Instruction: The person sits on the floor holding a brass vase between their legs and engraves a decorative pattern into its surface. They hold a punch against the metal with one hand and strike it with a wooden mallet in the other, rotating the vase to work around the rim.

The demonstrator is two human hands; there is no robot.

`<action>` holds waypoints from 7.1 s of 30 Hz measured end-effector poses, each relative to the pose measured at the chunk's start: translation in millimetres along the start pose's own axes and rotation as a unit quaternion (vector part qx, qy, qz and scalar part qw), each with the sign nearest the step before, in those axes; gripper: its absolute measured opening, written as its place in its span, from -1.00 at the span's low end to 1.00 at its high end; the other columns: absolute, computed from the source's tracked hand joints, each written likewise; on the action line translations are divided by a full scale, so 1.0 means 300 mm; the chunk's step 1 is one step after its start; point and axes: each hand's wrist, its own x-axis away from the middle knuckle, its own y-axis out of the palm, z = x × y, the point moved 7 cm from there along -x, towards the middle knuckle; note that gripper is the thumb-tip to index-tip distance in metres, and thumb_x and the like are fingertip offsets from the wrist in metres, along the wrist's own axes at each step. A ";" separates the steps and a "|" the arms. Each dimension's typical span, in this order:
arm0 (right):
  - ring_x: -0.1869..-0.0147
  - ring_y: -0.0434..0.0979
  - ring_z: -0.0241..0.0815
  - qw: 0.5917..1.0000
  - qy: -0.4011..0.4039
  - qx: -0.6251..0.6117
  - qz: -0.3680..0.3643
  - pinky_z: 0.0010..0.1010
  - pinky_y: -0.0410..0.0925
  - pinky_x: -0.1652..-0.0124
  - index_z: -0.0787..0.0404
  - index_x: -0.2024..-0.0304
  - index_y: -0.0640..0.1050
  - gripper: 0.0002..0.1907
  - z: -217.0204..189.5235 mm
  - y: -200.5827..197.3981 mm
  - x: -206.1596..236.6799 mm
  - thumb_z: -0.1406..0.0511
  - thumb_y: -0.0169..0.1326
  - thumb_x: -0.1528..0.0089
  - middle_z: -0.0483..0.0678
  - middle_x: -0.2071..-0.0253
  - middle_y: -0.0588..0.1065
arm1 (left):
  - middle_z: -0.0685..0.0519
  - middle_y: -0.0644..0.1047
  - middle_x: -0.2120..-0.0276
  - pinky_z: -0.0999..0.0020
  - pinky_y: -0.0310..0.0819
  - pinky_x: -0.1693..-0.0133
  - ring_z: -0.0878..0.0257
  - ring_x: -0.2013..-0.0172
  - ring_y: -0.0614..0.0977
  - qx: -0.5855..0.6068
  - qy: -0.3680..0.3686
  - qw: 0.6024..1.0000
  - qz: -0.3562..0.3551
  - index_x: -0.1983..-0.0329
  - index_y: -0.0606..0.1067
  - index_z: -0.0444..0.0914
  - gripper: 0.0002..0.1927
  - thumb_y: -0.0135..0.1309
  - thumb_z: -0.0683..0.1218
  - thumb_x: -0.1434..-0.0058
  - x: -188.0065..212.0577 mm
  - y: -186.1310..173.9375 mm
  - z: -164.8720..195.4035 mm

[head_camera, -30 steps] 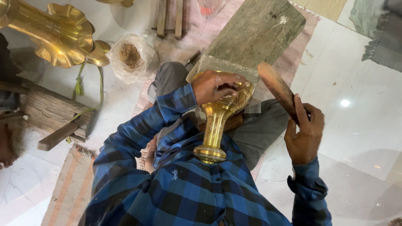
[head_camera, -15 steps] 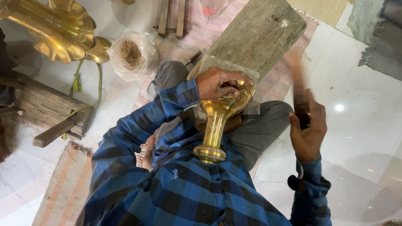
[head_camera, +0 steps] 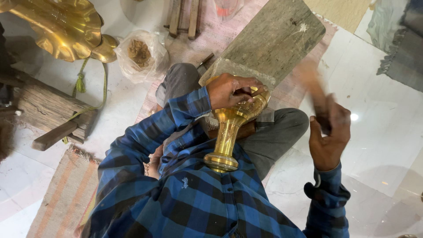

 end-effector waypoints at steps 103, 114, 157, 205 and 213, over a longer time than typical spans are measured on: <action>-0.08 0.49 0.05 0.991 0.132 0.000 -0.005 -0.20 0.40 -0.06 0.02 -0.46 0.35 -0.23 0.046 0.303 0.399 0.49 0.15 -0.19 0.11 0.00 0.44 | -0.06 0.69 0.11 0.14 0.67 0.09 0.12 0.21 0.75 0.012 0.073 0.970 -0.231 -0.24 0.48 -0.16 -0.50 0.26 -0.13 -0.22 -0.147 0.052 0.006; -0.20 0.45 0.05 0.989 0.133 0.038 0.059 -0.22 0.41 -0.18 0.03 -0.44 0.40 -0.27 0.095 0.211 0.379 0.55 0.13 -0.23 0.11 -0.09 0.41 | 0.01 0.69 0.10 0.18 0.64 0.13 0.14 0.20 0.74 0.004 0.112 0.960 -0.257 -0.21 0.51 -0.15 -0.53 0.28 -0.11 -0.21 -0.174 0.069 0.011; -0.14 0.49 0.05 0.981 0.193 -0.014 0.005 -0.19 0.40 -0.10 0.01 -0.44 0.36 -0.23 0.035 0.298 0.404 0.51 0.13 -0.18 0.11 -0.05 0.43 | 0.00 0.70 0.34 0.18 0.57 0.28 0.16 0.35 0.73 -0.038 0.049 0.952 -0.298 -0.25 0.46 -0.12 -0.46 0.30 -0.05 -0.20 -0.229 0.079 0.018; -0.17 0.45 0.07 0.977 0.210 0.038 0.018 -0.16 0.38 -0.16 -0.03 -0.49 0.33 -0.17 0.069 0.306 0.438 0.56 0.07 -0.18 0.15 -0.05 0.40 | 0.02 0.69 0.26 0.14 0.56 0.18 0.13 0.28 0.71 -0.099 0.056 0.923 -0.366 -0.26 0.48 -0.09 -0.48 0.26 -0.06 -0.22 -0.239 0.122 0.025; -0.44 0.35 0.00 0.949 0.175 -0.183 0.188 -0.21 0.31 -0.36 0.15 -0.51 0.23 -0.28 0.045 0.239 0.425 0.55 0.05 -0.32 0.11 -0.33 0.32 | 0.05 0.67 0.07 0.17 0.61 0.12 0.15 0.22 0.72 -0.079 0.053 0.925 -0.367 -0.25 0.47 -0.10 -0.49 0.25 -0.08 -0.21 -0.235 0.132 0.016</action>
